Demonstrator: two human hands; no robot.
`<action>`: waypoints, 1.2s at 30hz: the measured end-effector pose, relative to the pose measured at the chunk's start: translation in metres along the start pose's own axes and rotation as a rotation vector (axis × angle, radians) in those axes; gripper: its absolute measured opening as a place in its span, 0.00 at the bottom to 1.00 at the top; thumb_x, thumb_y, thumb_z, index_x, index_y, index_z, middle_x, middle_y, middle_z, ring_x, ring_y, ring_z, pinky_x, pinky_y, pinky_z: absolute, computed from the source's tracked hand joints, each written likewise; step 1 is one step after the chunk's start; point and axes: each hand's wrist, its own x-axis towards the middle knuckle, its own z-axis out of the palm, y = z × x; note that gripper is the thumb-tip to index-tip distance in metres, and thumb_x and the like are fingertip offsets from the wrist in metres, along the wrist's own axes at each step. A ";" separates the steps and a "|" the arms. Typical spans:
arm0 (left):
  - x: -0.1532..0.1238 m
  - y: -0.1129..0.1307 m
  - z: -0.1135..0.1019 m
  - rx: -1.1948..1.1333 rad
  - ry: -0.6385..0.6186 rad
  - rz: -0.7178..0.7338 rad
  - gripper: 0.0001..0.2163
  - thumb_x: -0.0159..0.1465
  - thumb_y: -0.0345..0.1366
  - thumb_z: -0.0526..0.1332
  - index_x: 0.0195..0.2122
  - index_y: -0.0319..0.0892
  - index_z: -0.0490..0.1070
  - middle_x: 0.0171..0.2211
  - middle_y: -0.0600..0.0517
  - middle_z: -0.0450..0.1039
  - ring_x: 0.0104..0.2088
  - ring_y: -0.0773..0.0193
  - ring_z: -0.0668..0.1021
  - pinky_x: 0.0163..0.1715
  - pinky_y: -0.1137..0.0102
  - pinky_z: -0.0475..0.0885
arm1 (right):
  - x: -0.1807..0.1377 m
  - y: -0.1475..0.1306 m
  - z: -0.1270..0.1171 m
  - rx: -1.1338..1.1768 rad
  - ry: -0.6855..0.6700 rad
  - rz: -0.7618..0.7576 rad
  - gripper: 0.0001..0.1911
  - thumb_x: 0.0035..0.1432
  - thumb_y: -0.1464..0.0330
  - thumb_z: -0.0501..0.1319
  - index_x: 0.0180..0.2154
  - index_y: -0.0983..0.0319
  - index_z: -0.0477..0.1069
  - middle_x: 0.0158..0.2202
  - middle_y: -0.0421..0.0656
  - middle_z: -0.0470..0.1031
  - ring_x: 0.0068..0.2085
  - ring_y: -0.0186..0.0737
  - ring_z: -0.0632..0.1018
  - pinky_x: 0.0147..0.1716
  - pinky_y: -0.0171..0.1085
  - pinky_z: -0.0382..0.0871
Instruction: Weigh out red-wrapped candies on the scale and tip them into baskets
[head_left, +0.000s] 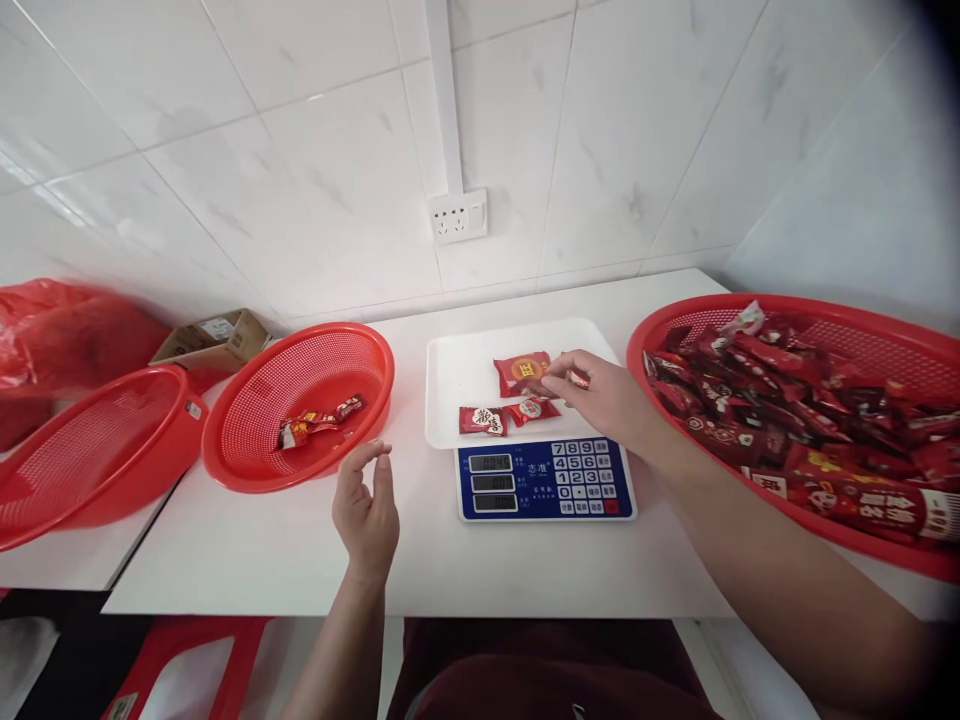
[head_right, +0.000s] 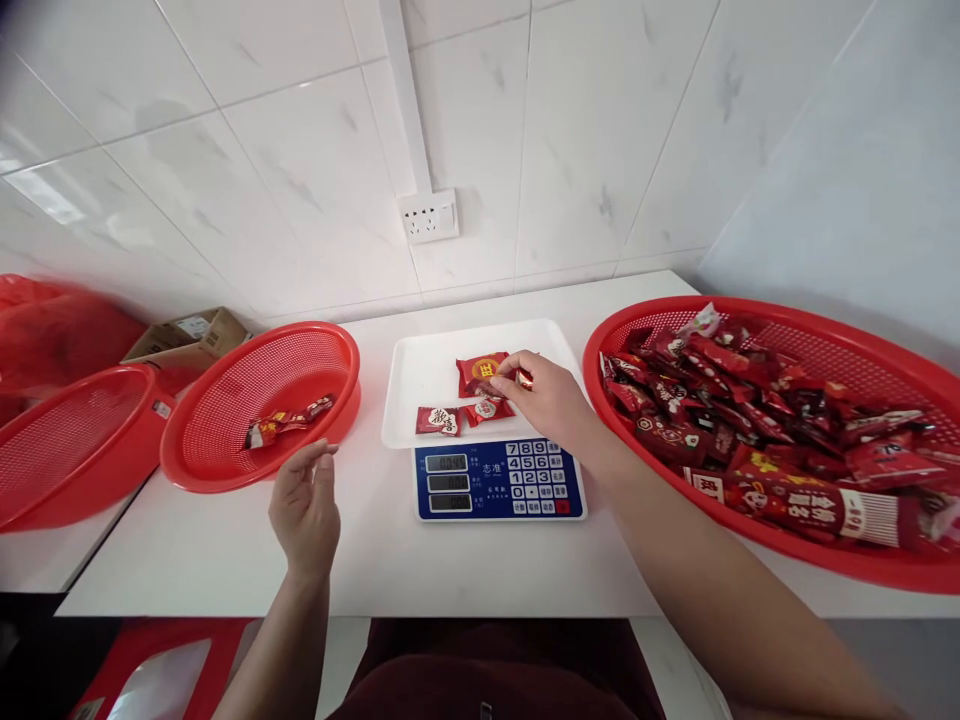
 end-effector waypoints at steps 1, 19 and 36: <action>-0.002 -0.003 -0.003 0.014 0.012 -0.030 0.06 0.64 0.36 0.58 0.41 0.43 0.71 0.37 0.50 0.74 0.42 0.62 0.76 0.48 0.63 0.70 | 0.002 0.002 0.002 -0.038 0.029 -0.030 0.08 0.56 0.60 0.59 0.32 0.58 0.70 0.36 0.42 0.78 0.37 0.44 0.77 0.36 0.42 0.69; -0.011 -0.003 0.002 -0.021 -0.064 -0.111 0.06 0.64 0.36 0.59 0.41 0.44 0.72 0.37 0.50 0.75 0.42 0.63 0.77 0.46 0.65 0.71 | -0.004 -0.016 0.001 0.518 -0.138 0.130 0.10 0.52 0.59 0.64 0.32 0.59 0.70 0.29 0.38 0.72 0.25 0.30 0.72 0.27 0.36 0.70; -0.007 -0.006 0.002 -0.109 -0.037 -0.224 0.09 0.62 0.40 0.60 0.41 0.42 0.71 0.36 0.50 0.76 0.39 0.63 0.79 0.44 0.63 0.74 | -0.023 0.002 -0.016 0.626 0.009 0.244 0.15 0.47 0.58 0.67 0.35 0.58 0.72 0.36 0.41 0.77 0.31 0.34 0.76 0.23 0.32 0.70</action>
